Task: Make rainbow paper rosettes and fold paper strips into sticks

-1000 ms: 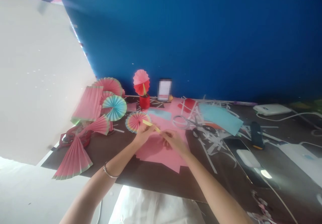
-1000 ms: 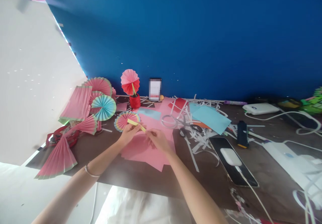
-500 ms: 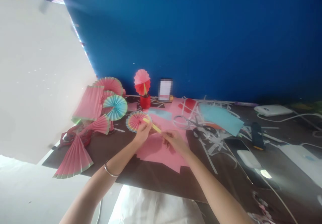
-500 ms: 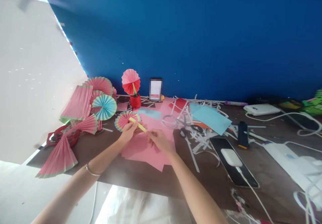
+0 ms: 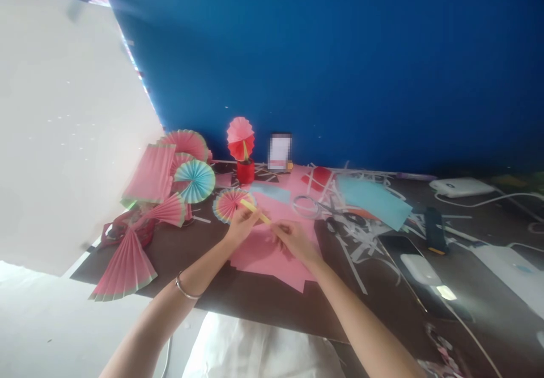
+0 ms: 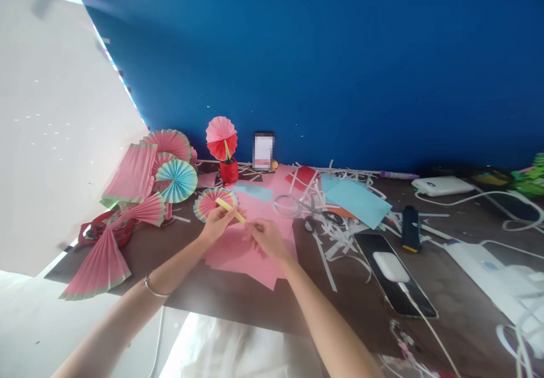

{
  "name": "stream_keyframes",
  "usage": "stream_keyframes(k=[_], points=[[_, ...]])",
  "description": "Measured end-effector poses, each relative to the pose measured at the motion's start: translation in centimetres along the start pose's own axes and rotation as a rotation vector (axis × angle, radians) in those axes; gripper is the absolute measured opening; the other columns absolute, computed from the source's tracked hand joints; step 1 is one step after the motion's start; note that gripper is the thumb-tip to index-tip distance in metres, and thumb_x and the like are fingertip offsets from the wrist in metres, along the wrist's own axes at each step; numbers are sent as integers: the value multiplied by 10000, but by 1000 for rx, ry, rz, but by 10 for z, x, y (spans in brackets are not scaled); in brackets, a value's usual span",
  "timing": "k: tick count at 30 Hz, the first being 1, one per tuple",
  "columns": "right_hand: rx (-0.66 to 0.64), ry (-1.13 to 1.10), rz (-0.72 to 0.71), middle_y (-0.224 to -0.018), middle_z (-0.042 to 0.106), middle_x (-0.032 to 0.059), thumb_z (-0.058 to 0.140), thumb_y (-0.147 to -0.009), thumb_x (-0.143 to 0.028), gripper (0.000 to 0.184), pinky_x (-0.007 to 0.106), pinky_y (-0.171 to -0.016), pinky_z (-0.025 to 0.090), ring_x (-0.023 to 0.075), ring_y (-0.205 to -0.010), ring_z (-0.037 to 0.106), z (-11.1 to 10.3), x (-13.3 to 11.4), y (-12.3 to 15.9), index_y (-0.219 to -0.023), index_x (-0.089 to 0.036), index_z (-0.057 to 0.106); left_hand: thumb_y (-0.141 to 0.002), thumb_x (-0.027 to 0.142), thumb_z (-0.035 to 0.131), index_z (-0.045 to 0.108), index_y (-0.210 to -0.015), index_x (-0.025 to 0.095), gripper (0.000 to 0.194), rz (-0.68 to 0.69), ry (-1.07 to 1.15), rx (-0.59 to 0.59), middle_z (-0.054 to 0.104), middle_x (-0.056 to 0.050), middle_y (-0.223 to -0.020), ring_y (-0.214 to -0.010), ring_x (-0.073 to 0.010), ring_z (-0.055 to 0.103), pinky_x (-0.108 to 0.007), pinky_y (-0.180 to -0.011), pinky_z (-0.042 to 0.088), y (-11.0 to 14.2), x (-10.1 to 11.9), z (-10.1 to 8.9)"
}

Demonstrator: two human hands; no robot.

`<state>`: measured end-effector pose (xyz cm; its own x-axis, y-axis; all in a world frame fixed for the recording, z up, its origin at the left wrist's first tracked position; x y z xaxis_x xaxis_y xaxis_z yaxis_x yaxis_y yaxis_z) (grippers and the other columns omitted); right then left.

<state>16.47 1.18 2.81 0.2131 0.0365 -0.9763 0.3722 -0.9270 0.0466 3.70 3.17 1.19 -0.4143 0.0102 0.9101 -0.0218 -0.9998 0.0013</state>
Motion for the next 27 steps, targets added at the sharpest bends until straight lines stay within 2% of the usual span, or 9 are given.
stream_keyframes(k=[6, 10, 16, 22, 27], points=[[2, -49, -18, -534, 582, 0, 532, -776, -486, 346, 183, -352, 396, 86, -408, 503, 2, 0, 0, -654, -164, 575, -625, 365, 742, 694, -834, 86, 351, -53, 152, -24, 711, -129, -846, -888, -276, 658, -419, -881, 471, -3, -3, -2], [29, -10, 5, -514, 552, -18, 518, -781, -485, 344, 174, -290, 351, 79, -361, 473, 1, 9, 0, -648, -170, 559, -650, 369, 726, 686, -866, 114, 337, -37, 239, 46, 710, -113, -888, -914, -259, 654, -425, -918, 450, -7, -4, -10], [20, -17, 8, -521, 560, -16, 519, -780, -483, 339, 173, -309, 372, 75, -366, 483, 2, 11, 0, -669, -166, 570, -660, 374, 716, 668, -887, 102, 358, -58, 255, 59, 710, -128, -867, -923, -271, 651, -432, -926, 444, -9, -4, -14], [-16, -29, 11, -523, 573, -2, 523, -779, -482, 354, 173, -338, 382, 78, -392, 499, 4, 7, -1, -643, -159, 573, -675, 401, 697, 658, -825, 115, 326, -9, 263, 119, 712, -102, -848, -870, -242, 667, -419, -920, 451, -8, 2, -20], [11, -13, 34, -501, 562, -11, 529, -774, -475, 342, 183, -327, 350, 72, -353, 465, 1, 7, 0, -639, -163, 570, -648, 401, 720, 658, -892, 105, 389, -43, 218, 117, 709, -111, -843, -847, -234, 670, -404, -884, 474, -9, -2, -20]])
Point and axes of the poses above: each hand's wrist, its own y-axis away from the middle knuckle, its own z-axis out of the palm, x = y × z, the point moved 9 cm from there along -y, towards the middle knuckle
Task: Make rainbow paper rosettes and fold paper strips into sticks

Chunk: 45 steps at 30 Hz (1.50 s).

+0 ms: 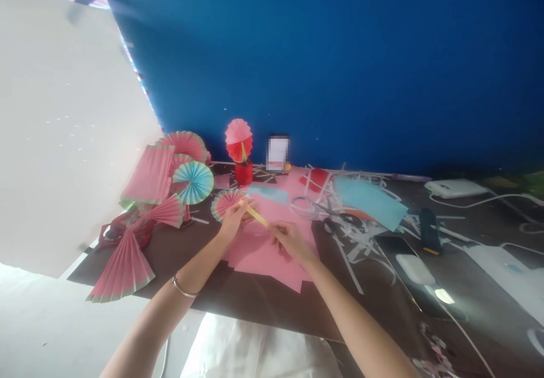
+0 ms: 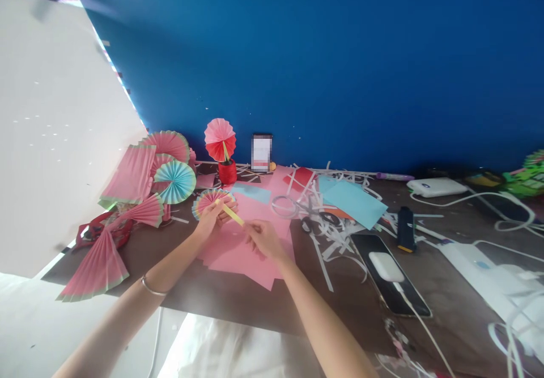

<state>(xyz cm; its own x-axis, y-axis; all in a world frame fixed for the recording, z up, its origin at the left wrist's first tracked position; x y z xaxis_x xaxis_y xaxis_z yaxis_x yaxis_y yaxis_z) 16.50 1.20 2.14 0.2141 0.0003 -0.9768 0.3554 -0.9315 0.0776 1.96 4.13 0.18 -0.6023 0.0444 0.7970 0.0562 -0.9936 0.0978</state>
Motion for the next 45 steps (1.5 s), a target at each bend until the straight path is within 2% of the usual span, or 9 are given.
stream_keyframes(k=[6, 12, 15, 18, 22, 30, 35, 41, 45], points=[[-19, -26, -24, -528, 591, 8, 523, -781, -474, 352, 213, -430, 424, 100, -441, 536, -5, -10, 0, -646, -157, 597, -675, 394, 701, 666, -851, 124, 325, 17, 23, 33, 709, -92, -863, -839, -222, 672, -394, -885, 477, -2, 4, -5], [96, 46, -56, -521, 599, 6, 531, -781, -406, 283, 218, -439, 421, 110, -445, 555, -18, -6, -2, -658, -158, 595, -648, 349, 731, 625, -993, 136, 420, -21, 10, 36, 706, -91, -852, -844, -228, 669, -409, -854, 495, 3, 1, 0], [83, 56, -54, -494, 586, -5, 526, -786, -410, 287, 216, -441, 429, 111, -441, 559, -16, -7, -1, -658, -161, 591, -557, 283, 793, 640, -889, 105, 406, -35, -80, -7, 703, -83, -786, -794, -224, 670, -413, -826, 508, 4, -3, 5], [28, 6, -19, -579, 643, 20, 533, -786, -426, 289, 229, -493, 474, 124, -497, 603, -13, -9, 0, -718, -157, 615, -548, 336, 787, 660, -765, 80, 359, -24, -143, -19, 695, -79, -736, -749, -202, 663, -404, -816, 515, 1, -5, 2], [13, -38, 25, -661, 685, 50, 565, -769, -433, 287, 252, -546, 509, 147, -556, 642, -15, -4, -3, -804, -155, 628, -575, 386, 762, 681, -766, 75, 374, -13, -145, -10, 670, -56, -646, -690, -167, 654, -357, -802, 519, -4, -3, -2], [63, 37, -23, -552, 636, 24, 545, -773, -444, 312, 247, -523, 495, 139, -505, 622, -23, -2, -5, -653, -159, 587, -613, 371, 746, 668, -789, 81, 348, -30, -195, -86, 681, -69, -690, -698, -180, 660, -354, -755, 532, 3, -11, 11], [49, 13, 13, -660, 667, 38, 537, -774, -392, 234, 255, -512, 495, 147, -535, 626, -18, 0, -5, -759, -169, 607, -617, 411, 732, 672, -768, 72, 376, -24, -239, -42, 689, -85, -707, -684, -186, 661, -375, -760, 544, -1, -14, 0], [201, 259, -168, -932, 663, 28, 492, -761, -232, 179, 309, -725, 503, 172, -811, 625, -30, -14, -2, -884, -221, 622, -609, 401, 738, 649, -721, 83, 349, 19, -228, -8, 688, -74, -675, -723, -221, 671, -402, -778, 539, -4, -6, -6], [159, 181, -230, -984, 643, 42, 502, -789, -296, 231, 316, -738, 510, 166, -818, 624, -26, -17, 2, -995, -220, 572, -607, 409, 736, 633, -709, 87, 354, 45, -242, 27, 692, -79, -695, -744, -229, 674, -415, -795, 534, -2, 0, -7]])
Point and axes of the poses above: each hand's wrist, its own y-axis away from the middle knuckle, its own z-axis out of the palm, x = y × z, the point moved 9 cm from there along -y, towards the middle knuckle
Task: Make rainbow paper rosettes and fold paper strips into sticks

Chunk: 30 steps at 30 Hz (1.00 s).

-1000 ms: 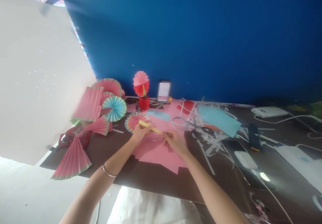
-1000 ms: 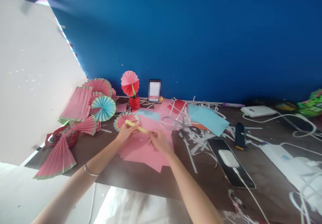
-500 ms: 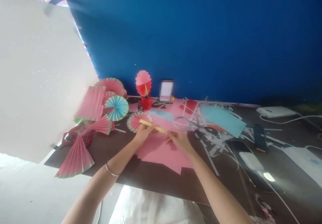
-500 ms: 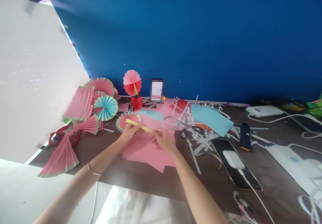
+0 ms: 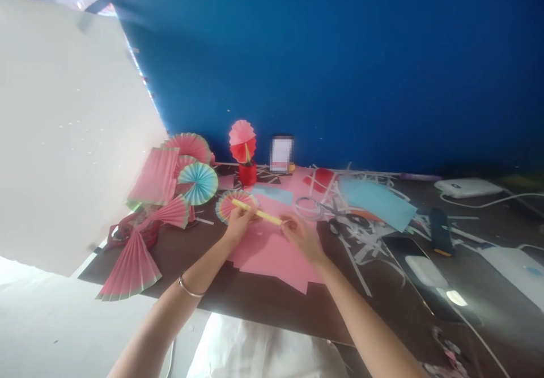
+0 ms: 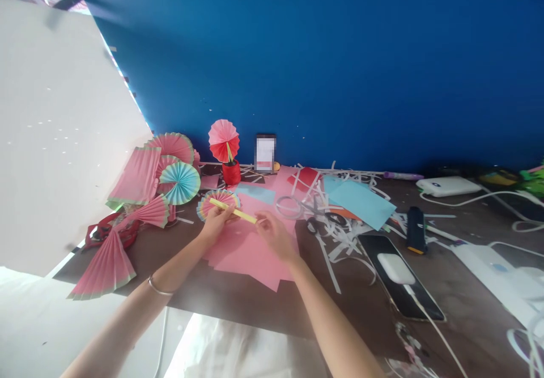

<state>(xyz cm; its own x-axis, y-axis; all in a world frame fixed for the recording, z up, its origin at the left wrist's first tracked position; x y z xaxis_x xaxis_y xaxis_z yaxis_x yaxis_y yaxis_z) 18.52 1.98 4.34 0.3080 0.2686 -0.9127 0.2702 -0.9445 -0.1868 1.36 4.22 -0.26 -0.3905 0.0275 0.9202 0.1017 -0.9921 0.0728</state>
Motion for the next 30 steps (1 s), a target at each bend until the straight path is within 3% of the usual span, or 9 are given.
stream_keyframes(k=[4, 10, 14, 21, 24, 30], points=[[18, 27, -41, -1006, 634, 48, 544, -779, -353, 239, 312, -723, 512, 164, -801, 622, 0, -7, 1, -976, -222, 576, -631, 428, 714, 642, -741, 77, 374, 3, -47, -54, 703, -117, -776, -782, -244, 674, -417, -801, 534, 3, 1, 6], [43, 146, -84, -821, 655, 29, 550, -773, -366, 173, 300, -695, 497, 173, -758, 614, -1, -6, -3, -790, -213, 630, -621, 470, 700, 639, -755, 84, 413, 29, -138, -94, 707, -112, -754, -734, -252, 681, -398, -732, 558, 6, 6, 14], [111, 92, -28, -801, 668, 43, 551, -771, -403, 221, 315, -682, 497, 190, -748, 620, -12, 6, -6, -784, -198, 633, -613, 462, 708, 640, -789, 85, 422, 34, -166, -157, 701, -92, -713, -700, -243, 684, -394, -726, 558, 8, 5, 22], [72, -45, 69, -852, 671, 58, 582, -740, -445, 281, 312, -658, 517, 196, -757, 630, -10, 22, -8, -851, -190, 626, -629, 397, 719, 671, -858, 93, 384, 79, -171, -199, 700, -86, -784, -735, -217, 674, -370, -745, 551, 7, 3, 21], [57, -83, 85, -886, 663, 54, 582, -741, -423, 261, 311, -690, 515, 193, -804, 624, -7, 25, -10, -862, -196, 620, -587, 359, 759, 666, -907, 100, 422, 45, -114, -187, 697, -77, -793, -748, -209, 667, -355, -749, 544, 5, 1, 17], [18, -112, 102, -826, 665, 50, 571, -737, -399, 252, 289, -622, 493, 166, -672, 612, -3, 21, -10, -851, -181, 626, -577, 418, 755, 666, -907, 102, 466, -84, -11, -220, 699, -89, -789, -750, -220, 669, -313, -697, 528, 9, -5, 20]])
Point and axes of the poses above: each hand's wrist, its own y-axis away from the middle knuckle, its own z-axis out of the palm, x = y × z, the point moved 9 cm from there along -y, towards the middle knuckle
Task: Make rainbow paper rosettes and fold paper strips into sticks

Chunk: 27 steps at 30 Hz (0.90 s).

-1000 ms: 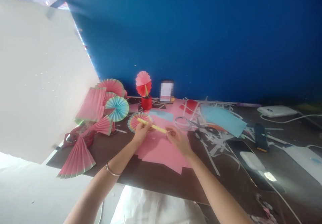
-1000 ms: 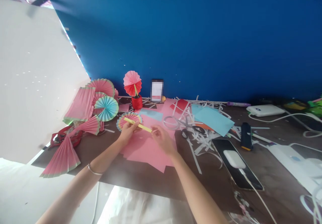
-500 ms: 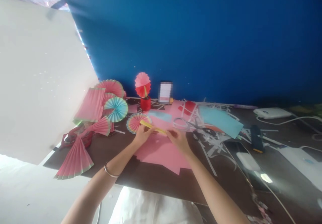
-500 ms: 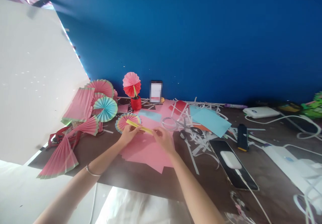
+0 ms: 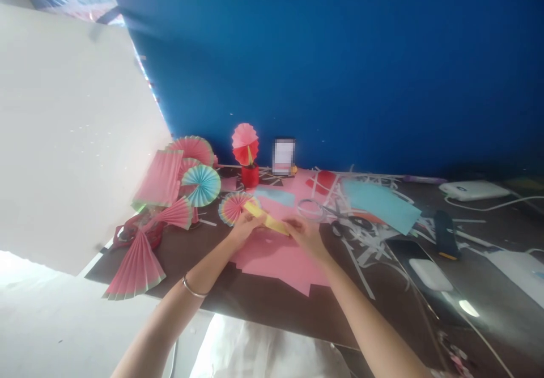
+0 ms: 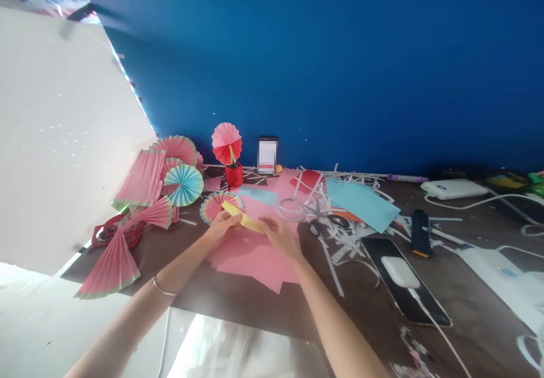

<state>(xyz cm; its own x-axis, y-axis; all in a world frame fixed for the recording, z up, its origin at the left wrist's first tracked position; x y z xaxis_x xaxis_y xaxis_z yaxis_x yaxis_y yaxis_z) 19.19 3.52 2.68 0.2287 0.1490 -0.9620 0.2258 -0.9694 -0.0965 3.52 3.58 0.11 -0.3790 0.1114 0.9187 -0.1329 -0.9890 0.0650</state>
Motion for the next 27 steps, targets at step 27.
stream_keyframes(k=[27], points=[[218, 277, -166, -897, 667, 81, 506, -771, -363, 261, 338, -719, 470, 208, -806, 603, -25, -16, 4, -892, -168, 631, -588, 329, 728, 616, -740, 133, 272, 237, -124, 225, 630, -25, -701, -702, -166, 623, -366, -743, 533, 4, 30, -20]])
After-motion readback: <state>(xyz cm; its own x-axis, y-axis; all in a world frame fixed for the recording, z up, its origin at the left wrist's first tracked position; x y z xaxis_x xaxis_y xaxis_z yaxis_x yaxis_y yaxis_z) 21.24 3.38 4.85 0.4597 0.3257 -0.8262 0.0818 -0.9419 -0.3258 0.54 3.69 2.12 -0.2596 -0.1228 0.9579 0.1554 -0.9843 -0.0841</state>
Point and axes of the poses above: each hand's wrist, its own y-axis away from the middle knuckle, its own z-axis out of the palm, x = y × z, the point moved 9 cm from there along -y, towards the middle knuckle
